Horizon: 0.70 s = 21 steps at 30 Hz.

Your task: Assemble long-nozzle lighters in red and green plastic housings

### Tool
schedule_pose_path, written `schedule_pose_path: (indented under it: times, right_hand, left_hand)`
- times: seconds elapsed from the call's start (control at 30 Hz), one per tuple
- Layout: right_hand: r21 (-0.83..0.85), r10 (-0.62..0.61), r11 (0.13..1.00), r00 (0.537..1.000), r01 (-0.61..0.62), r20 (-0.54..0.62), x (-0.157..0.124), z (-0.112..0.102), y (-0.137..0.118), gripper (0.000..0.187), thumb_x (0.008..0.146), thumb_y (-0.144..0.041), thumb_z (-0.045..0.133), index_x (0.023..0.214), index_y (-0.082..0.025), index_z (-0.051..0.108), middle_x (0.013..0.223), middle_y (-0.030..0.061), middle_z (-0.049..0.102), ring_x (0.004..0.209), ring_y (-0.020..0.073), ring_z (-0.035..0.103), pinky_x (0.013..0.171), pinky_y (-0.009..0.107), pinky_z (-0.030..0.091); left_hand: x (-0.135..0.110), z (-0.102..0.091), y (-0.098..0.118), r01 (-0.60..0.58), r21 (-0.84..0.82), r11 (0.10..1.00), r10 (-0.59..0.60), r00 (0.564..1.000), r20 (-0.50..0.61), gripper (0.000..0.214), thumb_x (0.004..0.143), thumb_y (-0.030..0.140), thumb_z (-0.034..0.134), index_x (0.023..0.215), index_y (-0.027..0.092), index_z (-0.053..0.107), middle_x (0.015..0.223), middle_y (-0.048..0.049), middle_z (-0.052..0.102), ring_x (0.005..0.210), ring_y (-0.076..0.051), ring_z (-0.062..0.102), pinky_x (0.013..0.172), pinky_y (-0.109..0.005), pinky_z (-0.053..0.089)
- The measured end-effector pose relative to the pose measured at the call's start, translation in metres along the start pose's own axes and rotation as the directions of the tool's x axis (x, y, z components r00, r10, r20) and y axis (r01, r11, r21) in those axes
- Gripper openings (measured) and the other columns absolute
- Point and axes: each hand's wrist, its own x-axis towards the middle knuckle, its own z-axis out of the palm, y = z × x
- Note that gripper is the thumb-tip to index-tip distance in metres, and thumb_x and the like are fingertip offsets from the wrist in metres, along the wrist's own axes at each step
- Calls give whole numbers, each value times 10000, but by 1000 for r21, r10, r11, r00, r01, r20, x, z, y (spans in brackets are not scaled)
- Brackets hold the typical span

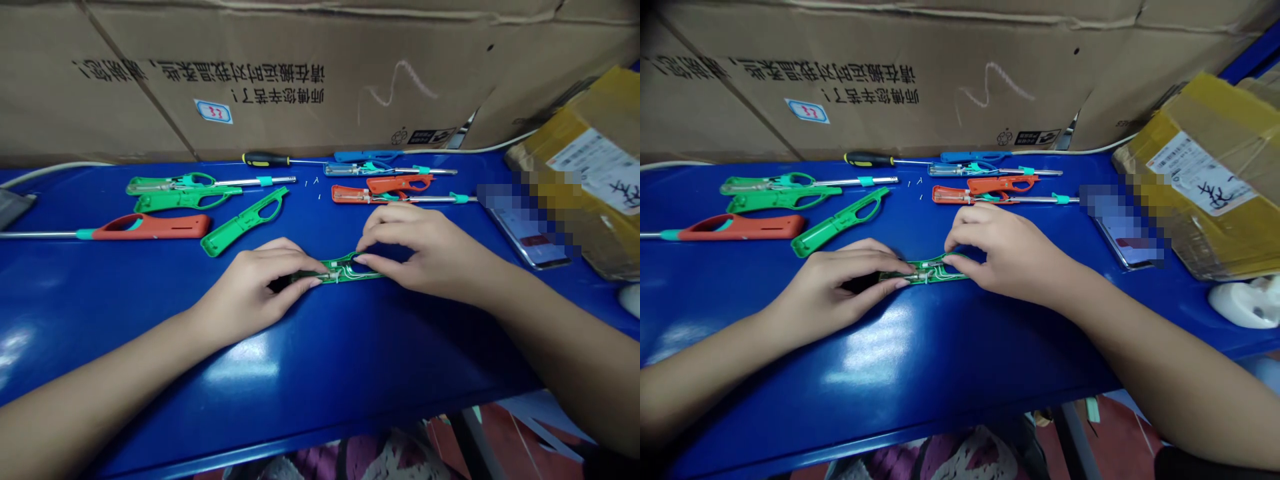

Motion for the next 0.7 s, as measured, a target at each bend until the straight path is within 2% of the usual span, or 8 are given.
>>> schedule_pose_path:
  times: [0.3,0.7]
  right_hand:
    - [-79,-9,997,995,17,99,0,10,1,145,969,-236,611,901,-183,727,939,70,685,904,206,602,828,350,476]
    - [-108,48,993,994,-37,98,0,14,-3,150,969,-240,613,888,-176,722,925,65,679,888,199,586,808,342,467]
  left_hand:
    - [0,0,1,-2,21,1000,2,1000,-10,188,938,168,675,1106,197,754,961,-40,774,898,-158,669,810,-273,574]
    - [0,0,1,8,27,1000,-7,1000,-15,190,937,173,670,1104,202,756,954,-42,772,897,-161,670,800,-270,574]
